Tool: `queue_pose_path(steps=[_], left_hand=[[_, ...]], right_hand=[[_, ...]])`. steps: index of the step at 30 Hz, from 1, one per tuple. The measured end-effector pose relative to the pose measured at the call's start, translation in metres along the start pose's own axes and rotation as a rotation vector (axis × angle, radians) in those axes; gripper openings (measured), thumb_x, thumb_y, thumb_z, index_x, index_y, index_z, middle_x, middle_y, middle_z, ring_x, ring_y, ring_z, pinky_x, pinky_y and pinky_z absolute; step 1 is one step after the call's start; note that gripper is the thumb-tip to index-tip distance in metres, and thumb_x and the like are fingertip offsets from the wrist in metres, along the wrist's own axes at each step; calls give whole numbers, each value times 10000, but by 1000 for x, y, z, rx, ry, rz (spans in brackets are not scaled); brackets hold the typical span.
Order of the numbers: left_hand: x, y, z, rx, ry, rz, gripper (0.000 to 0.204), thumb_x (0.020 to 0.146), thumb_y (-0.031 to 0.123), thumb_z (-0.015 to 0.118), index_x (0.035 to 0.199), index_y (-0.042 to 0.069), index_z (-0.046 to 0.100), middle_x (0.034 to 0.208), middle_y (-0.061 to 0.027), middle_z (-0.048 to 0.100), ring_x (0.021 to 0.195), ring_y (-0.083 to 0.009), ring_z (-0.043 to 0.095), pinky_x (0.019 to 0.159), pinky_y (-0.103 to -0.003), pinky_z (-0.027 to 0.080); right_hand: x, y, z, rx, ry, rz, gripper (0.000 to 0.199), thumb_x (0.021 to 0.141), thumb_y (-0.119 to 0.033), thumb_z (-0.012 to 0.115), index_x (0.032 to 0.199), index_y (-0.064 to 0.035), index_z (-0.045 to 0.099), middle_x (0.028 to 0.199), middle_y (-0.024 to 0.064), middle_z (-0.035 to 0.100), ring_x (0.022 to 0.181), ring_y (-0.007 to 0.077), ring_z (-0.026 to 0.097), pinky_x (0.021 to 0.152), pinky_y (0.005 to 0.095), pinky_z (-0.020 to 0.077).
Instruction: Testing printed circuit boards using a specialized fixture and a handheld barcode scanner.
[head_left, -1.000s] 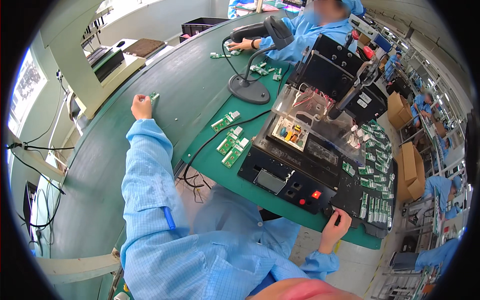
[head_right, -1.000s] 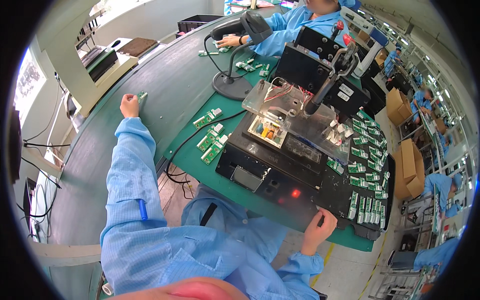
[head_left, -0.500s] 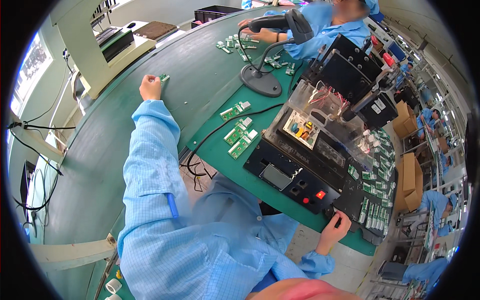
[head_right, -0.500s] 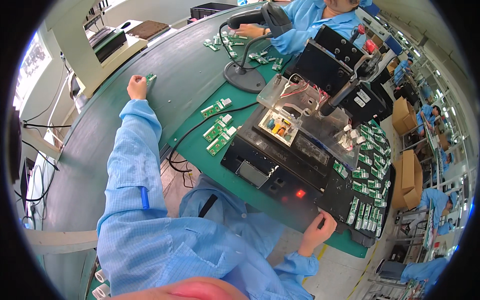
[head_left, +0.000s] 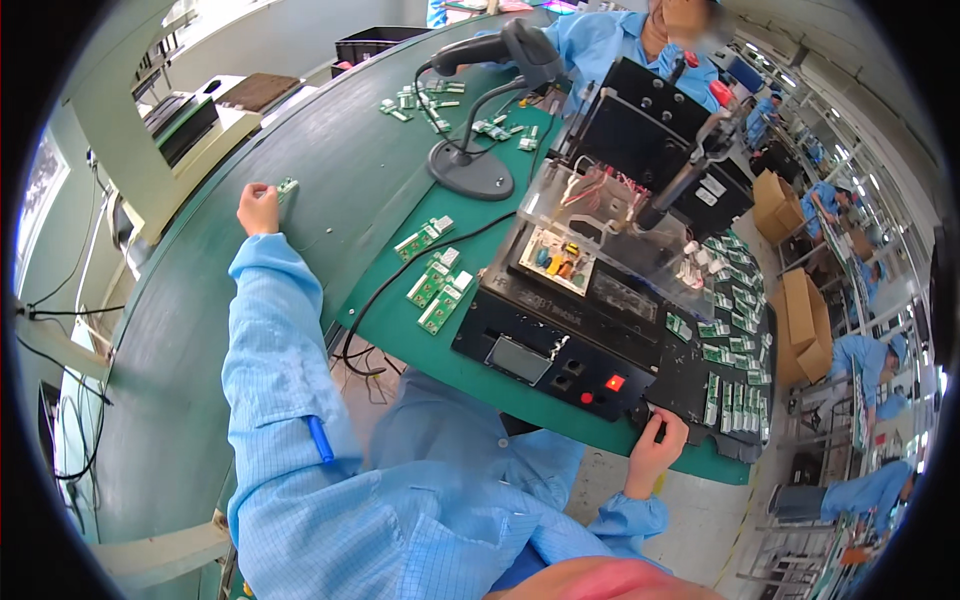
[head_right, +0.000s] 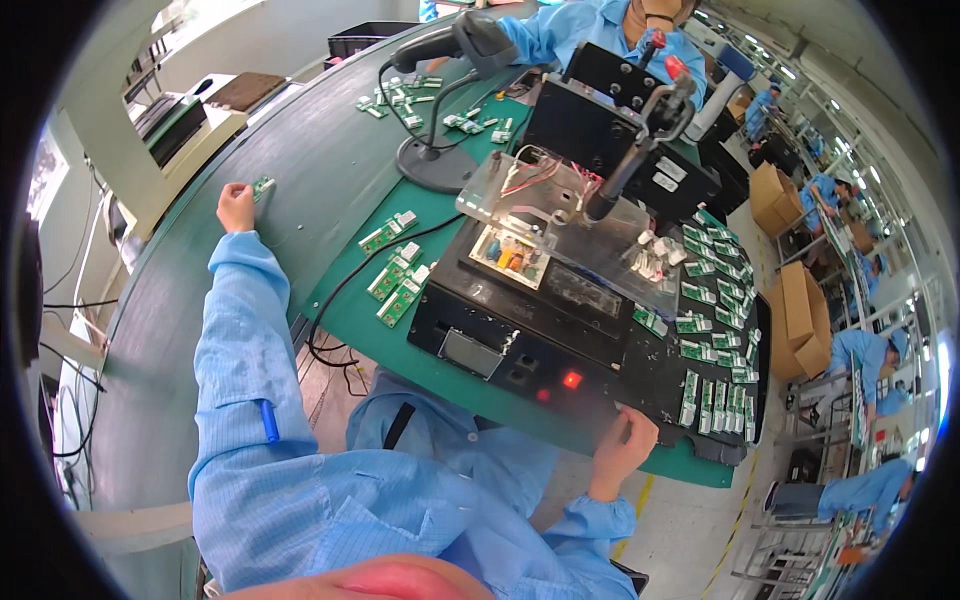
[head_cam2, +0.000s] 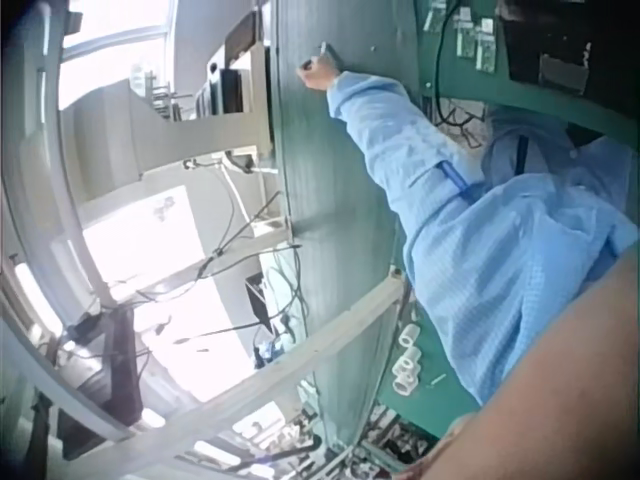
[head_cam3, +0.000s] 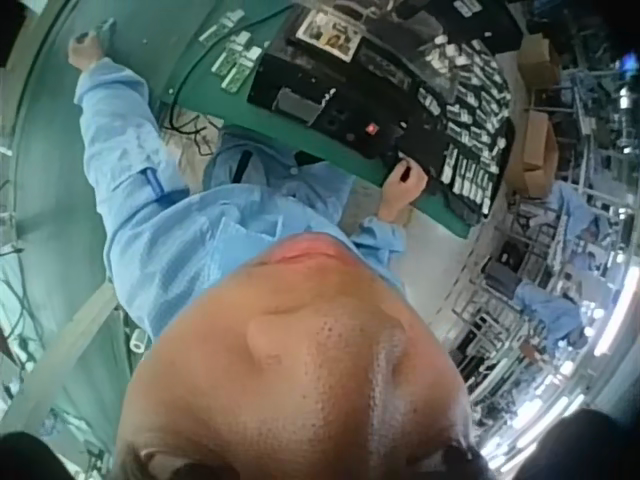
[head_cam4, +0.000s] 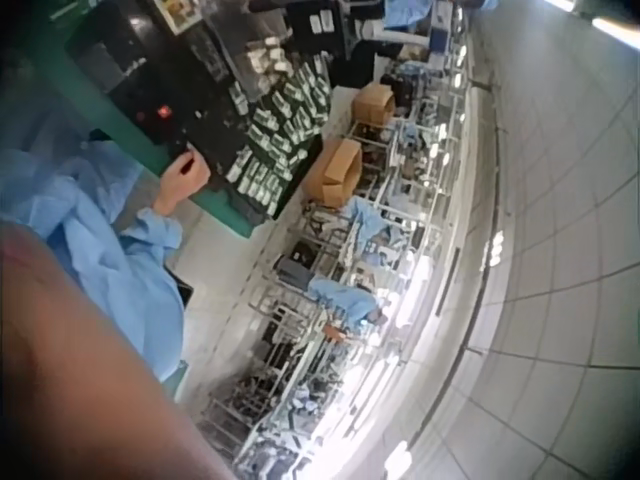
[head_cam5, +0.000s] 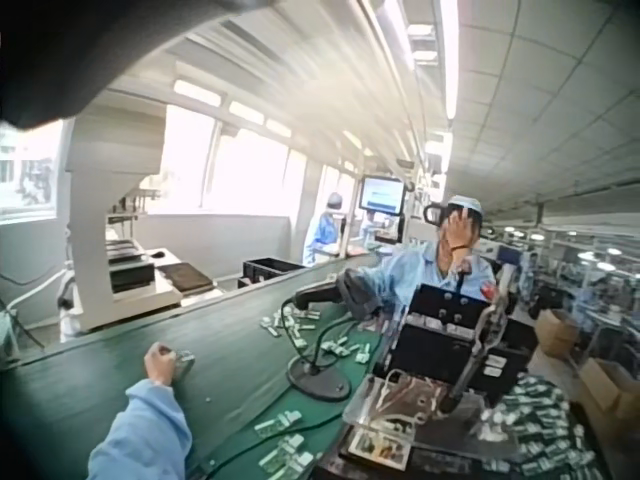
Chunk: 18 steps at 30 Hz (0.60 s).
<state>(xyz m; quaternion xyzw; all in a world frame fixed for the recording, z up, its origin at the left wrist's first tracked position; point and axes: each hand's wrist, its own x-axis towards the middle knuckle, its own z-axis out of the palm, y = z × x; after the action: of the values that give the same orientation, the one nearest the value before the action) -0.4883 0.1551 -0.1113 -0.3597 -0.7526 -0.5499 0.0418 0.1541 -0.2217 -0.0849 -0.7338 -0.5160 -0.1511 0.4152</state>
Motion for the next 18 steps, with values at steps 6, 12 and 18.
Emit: queue_pose_path(steps=[6, 12, 18], left_hand=[[1, -1, -1, -85, -154, 68, 248, 724, 260, 705, 892, 78, 714, 833, -122, 723, 771, -275, 692, 750, -354, 535], [4, -1, -4, -191, -341, 87, 205, 729, 220, 719, 840, 51, 754, 713, -65, 700, 675, -120, 635, 658, -272, 500], [3, -4, 6, -2, -337, 223, 220, 737, 243, 727, 899, 98, 753, 854, -78, 695, 800, -212, 666, 751, -337, 522]], right_hand=[[0, 1, 2, -24, 39, -34, 103, 818, -12, 640, 906, -65, 650, 926, 80, 669, 896, 288, 594, 840, 397, 446], [1, -1, 1, -31, 37, -43, 128, 790, -2, 654, 900, -67, 647, 928, 70, 669, 911, 280, 591, 842, 390, 445], [2, -3, 1, -31, 46, -35, 111, 797, -14, 651, 895, -67, 645, 926, 72, 667, 915, 279, 588, 845, 390, 445]])
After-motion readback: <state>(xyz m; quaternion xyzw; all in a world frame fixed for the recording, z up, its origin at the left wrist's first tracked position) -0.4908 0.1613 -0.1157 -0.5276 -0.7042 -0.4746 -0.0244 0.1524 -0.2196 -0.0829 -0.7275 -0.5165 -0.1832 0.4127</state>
